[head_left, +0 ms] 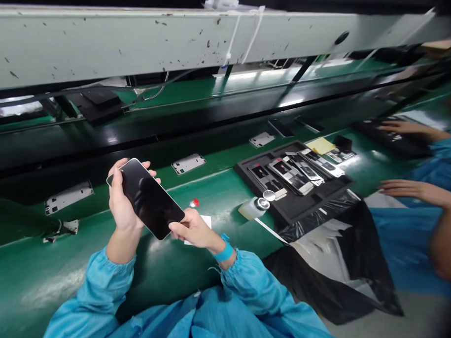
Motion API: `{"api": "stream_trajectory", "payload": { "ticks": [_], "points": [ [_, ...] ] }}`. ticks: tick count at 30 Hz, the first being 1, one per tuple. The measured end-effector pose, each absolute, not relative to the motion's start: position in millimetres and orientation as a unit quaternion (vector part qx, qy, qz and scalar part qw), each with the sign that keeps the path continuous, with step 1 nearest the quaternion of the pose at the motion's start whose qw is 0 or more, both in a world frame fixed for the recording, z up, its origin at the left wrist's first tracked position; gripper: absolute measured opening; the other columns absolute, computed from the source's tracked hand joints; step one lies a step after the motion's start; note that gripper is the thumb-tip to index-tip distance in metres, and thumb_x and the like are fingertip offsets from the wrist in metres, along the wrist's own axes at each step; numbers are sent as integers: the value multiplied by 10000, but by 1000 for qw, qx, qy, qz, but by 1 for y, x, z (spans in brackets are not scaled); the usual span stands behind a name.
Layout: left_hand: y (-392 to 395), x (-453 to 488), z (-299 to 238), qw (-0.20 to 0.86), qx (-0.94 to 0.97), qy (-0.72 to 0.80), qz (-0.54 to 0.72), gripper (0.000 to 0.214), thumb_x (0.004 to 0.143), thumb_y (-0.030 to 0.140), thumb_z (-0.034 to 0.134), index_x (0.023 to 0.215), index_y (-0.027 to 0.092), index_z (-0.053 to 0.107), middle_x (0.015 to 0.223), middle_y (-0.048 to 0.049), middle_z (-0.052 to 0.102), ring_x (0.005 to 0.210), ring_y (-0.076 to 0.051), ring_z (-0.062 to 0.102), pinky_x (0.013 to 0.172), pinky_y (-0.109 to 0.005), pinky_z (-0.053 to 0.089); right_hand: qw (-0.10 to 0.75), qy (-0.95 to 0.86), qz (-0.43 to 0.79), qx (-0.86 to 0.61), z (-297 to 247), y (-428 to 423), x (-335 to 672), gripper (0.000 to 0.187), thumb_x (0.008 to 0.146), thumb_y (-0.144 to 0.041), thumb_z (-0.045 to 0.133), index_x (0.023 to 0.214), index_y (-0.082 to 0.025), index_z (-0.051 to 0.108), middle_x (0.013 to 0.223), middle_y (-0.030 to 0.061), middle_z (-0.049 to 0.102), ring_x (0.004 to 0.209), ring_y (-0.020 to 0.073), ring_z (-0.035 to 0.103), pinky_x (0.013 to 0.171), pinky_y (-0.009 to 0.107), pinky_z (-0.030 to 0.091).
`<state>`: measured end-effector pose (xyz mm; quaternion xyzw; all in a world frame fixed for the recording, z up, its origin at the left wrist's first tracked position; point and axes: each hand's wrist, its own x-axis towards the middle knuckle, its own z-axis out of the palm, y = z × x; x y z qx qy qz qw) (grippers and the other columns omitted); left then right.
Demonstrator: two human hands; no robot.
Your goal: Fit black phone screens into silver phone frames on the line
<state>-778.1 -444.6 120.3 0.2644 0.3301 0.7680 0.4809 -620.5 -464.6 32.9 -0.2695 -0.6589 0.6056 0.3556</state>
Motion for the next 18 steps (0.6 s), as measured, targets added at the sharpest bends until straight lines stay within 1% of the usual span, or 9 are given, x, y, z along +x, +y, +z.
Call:
{"api": "stream_trajectory", "payload": {
  "ticks": [3,5,7,9,12,14,16,18],
  "points": [
    [-444,-777,119,470,255,330,778,390,965,537,735,1183,246,594,984,-67,816,777,-199,787,690,-303,658,363,-657,601,-275,34,-462,-623,776,915,-860,603,501,-209,520,437,-26,454,448,97,436,487,251,356],
    [-441,-778,118,472,250,333,777,387,975,549,722,1176,242,600,975,-68,813,774,-198,787,687,-302,653,349,-649,610,-291,37,-461,-625,778,905,-867,608,506,-201,554,444,-15,491,438,96,454,464,241,355],
    [-438,-779,117,462,252,335,782,424,989,621,688,1161,243,602,971,-63,809,772,-195,785,690,-306,652,324,-631,644,-287,39,-460,-628,774,888,-882,618,549,-185,617,474,0,557,428,98,493,448,232,387],
    [-434,-779,116,439,253,340,792,484,995,704,643,1153,249,594,958,-56,809,764,-195,785,693,-315,654,305,-606,689,-254,41,-461,-633,762,859,-889,653,619,-167,674,515,9,614,434,105,545,457,233,444],
    [-428,-776,114,418,240,351,803,549,1011,776,550,1154,247,586,922,-61,814,731,-201,780,674,-323,649,294,-559,746,-209,41,-461,-641,732,773,-877,760,705,-150,714,567,18,677,470,133,636,509,262,541],
    [-425,-773,113,415,231,356,805,575,1026,793,491,1147,240,594,900,-72,815,715,-210,778,659,-327,644,294,-526,772,-204,38,-461,-645,714,698,-843,846,737,-140,723,605,35,716,506,159,690,546,287,587],
    [-423,-770,110,415,231,358,804,600,1027,809,457,1133,237,604,890,-80,817,704,-222,777,654,-340,644,293,-502,787,-206,33,-460,-648,709,631,-809,909,734,-134,718,625,47,732,521,172,710,556,295,602],
    [-422,-766,106,420,238,361,798,623,1015,826,462,1127,233,617,896,-85,823,707,-230,781,661,-352,649,297,-489,791,-216,27,-459,-649,722,607,-817,912,703,-135,698,605,38,715,489,163,690,524,285,585]
  ]
}}
